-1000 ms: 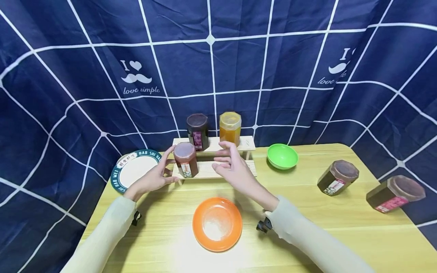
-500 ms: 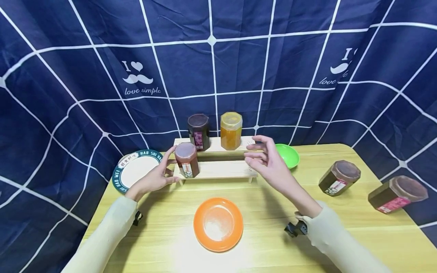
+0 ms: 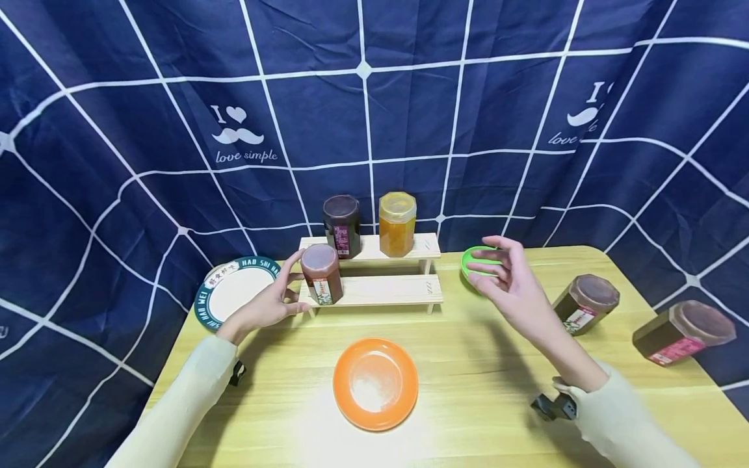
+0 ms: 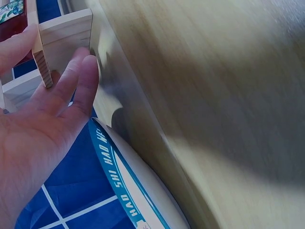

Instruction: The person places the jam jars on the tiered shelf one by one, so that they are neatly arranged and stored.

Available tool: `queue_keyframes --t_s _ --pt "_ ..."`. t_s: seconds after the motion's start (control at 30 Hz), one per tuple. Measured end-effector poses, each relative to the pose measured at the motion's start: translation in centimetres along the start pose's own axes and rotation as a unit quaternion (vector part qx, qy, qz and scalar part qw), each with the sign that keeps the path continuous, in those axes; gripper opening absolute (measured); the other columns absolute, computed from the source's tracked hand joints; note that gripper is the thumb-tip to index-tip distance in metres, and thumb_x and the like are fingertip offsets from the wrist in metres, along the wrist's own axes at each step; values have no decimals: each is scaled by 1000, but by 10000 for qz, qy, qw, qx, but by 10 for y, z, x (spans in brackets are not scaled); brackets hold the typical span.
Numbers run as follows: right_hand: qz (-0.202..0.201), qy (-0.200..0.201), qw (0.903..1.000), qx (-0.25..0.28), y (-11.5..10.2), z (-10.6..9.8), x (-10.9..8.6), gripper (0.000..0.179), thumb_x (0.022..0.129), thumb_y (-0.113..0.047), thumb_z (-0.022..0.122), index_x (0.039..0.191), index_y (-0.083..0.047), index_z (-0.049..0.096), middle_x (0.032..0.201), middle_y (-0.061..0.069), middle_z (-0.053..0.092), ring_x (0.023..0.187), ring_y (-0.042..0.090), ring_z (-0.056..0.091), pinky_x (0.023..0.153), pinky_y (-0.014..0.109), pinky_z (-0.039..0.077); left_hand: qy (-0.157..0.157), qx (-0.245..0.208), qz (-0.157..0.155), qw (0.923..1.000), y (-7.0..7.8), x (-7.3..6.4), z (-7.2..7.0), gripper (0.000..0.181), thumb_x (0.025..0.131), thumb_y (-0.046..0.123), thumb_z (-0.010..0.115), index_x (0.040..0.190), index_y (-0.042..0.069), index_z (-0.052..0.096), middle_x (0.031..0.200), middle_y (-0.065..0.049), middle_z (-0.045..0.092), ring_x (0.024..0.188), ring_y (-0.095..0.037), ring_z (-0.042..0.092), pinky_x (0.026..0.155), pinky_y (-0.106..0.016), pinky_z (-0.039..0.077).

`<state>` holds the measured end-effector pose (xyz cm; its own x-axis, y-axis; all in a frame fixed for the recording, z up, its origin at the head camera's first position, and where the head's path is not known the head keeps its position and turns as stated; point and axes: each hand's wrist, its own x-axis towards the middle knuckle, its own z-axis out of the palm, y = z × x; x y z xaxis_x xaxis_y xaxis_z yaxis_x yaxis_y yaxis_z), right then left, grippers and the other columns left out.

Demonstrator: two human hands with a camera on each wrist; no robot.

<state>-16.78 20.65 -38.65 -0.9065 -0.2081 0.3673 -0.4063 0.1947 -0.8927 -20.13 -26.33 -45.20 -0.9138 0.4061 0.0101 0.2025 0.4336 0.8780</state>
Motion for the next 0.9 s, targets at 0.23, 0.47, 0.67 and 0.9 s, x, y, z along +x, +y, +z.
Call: queue_keyframes --t_s 0.23,0.47,0.67,0.9 --pt "-298 487 9978 325 11 -35 -18 56 104 10 64 153 -6 43 138 6 61 125 12 66 99 16 50 -17 14 -65 10000 -1 0 1 113 99 -9 74 175 24 -2 165 -39 34 104 -40 70 94 -48 54" --pt "-296 1037 9884 1070 22 -68 -34 61 100 18 63 151 -9 42 134 5 63 124 10 66 97 15 51 -13 63 -49 10000 -3 0 0 113 99 -9 74 175 23 -2 164 -39 35 104 -40 70 93 -49 55" --pt "-229 1465 9853 849 31 -92 -46 67 98 19 65 153 -10 41 134 3 61 123 7 64 98 12 48 8 73 -18 10000 -3 0 0 113 99 -9 75 175 22 -3 164 -39 35 105 -41 70 95 -52 54" --pt "157 1965 9795 -424 45 -112 -59 71 98 10 69 158 -18 44 144 -5 52 133 8 54 103 12 43 12 73 4 10000 -3 -1 0 113 98 -9 75 175 23 -2 165 -38 34 104 -41 70 96 -53 54"
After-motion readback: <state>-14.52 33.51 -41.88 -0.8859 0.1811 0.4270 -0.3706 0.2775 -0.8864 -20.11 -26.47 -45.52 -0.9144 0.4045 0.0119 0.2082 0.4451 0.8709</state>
